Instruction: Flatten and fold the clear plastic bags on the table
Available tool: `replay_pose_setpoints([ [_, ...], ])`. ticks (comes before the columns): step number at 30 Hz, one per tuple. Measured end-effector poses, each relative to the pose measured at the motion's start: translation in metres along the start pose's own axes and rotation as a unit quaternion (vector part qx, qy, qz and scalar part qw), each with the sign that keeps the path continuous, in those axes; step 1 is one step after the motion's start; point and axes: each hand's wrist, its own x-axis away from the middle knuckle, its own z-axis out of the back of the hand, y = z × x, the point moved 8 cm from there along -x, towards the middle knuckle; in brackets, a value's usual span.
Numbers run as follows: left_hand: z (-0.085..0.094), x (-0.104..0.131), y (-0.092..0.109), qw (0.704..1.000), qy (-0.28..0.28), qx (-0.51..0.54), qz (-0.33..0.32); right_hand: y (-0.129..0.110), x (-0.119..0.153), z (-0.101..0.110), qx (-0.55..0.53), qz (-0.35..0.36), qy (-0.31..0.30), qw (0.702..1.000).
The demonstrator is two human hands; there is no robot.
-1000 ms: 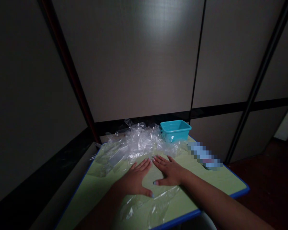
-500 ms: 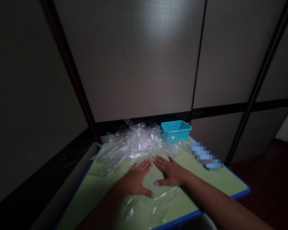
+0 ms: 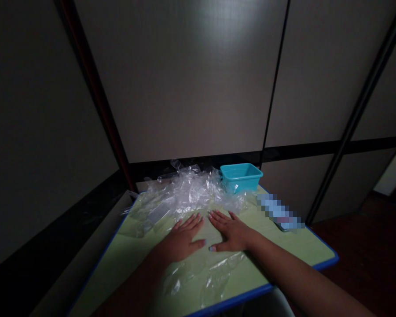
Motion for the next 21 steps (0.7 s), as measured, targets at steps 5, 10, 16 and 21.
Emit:
replay_pose_setpoints([
  [5, 0.004, 0.004, -0.026, 0.996, 0.027, -0.021, 0.082, -0.001, 0.001, 0.002, 0.006, 0.002, 0.007, 1.0],
  [10, 0.01, 0.01, -0.041, 0.982, 0.07, -0.069, 0.159, -0.001, 0.001, 0.002, 0.007, -0.003, 0.002, 1.0],
  [16, 0.035, 0.01, -0.019, 0.979, 0.163, -0.079, 0.096, -0.002, 0.004, 0.008, 0.008, -0.022, 0.021, 0.999],
  [21, 0.028, 0.01, 0.017, 0.994, 0.098, -0.036, -0.032, 0.007, 0.01, 0.021, 0.026, -0.075, 0.076, 0.994],
])
